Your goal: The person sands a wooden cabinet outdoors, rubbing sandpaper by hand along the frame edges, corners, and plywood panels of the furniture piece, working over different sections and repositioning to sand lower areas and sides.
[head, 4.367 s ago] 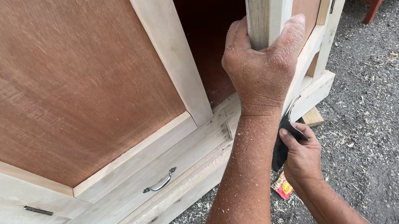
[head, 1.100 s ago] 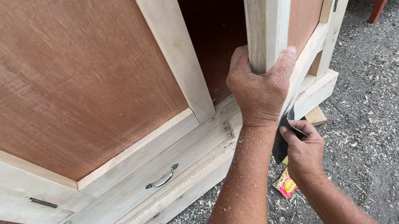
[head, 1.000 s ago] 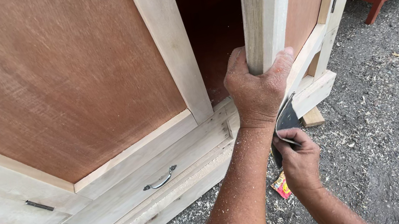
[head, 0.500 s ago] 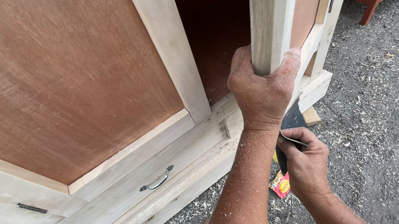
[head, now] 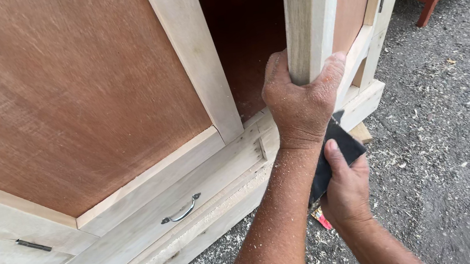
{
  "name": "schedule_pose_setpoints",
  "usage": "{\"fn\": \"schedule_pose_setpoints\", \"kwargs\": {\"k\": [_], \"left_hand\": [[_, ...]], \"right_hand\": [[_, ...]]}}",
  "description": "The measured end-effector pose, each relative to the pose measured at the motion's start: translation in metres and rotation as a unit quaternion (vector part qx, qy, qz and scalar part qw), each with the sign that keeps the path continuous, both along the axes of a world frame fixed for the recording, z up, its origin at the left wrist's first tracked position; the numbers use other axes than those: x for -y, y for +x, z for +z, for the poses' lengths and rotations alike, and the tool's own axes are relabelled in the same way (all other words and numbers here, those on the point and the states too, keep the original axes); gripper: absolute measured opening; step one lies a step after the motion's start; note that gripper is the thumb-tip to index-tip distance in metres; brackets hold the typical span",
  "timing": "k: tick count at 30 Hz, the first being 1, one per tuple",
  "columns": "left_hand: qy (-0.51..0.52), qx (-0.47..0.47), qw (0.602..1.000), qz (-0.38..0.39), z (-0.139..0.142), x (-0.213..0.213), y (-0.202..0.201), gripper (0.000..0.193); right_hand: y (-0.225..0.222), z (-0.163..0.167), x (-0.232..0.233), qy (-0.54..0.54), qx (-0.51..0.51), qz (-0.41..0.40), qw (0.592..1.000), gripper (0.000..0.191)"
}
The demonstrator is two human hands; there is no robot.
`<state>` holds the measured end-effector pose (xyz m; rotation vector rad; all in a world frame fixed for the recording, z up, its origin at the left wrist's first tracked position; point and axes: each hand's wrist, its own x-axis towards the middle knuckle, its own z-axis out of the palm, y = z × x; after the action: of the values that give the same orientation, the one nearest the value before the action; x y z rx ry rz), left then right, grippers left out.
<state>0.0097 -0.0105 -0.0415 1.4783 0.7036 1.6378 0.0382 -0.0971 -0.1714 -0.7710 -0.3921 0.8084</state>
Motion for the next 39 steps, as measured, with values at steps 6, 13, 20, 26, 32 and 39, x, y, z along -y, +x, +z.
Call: {"fn": "schedule_pose_setpoints", "kwargs": {"k": [6,13,20,26,32,39], "left_hand": [[0.029,-0.007,0.999,0.014,-0.001,0.011,0.005,0.043],[0.056,-0.030,0.997,0.037,-0.001,0.013,0.009,0.045],[0.043,-0.020,0.998,0.034,-0.001,0.008,0.005,0.043],[0.064,-0.017,0.997,0.044,-0.004,0.006,0.006,0.045],[0.028,-0.013,0.999,0.019,-0.004,-0.002,0.002,0.042],[0.076,-0.022,0.995,0.052,-0.005,-0.004,0.000,0.040]], "right_hand": [[-0.012,-0.021,0.006,-0.187,-0.133,0.007,0.973,0.026],[-0.012,-0.018,0.007,-0.109,-0.049,-0.099,0.988,0.029],[-0.015,0.006,0.001,-0.078,-0.070,-0.070,0.992,0.026],[-0.013,0.019,0.001,-0.131,-0.112,-0.067,0.983,0.022],[-0.013,0.034,-0.005,-0.027,-0.031,-0.032,0.999,0.018],[-0.011,0.055,-0.006,-0.110,-0.043,0.000,0.993,0.019]]}}
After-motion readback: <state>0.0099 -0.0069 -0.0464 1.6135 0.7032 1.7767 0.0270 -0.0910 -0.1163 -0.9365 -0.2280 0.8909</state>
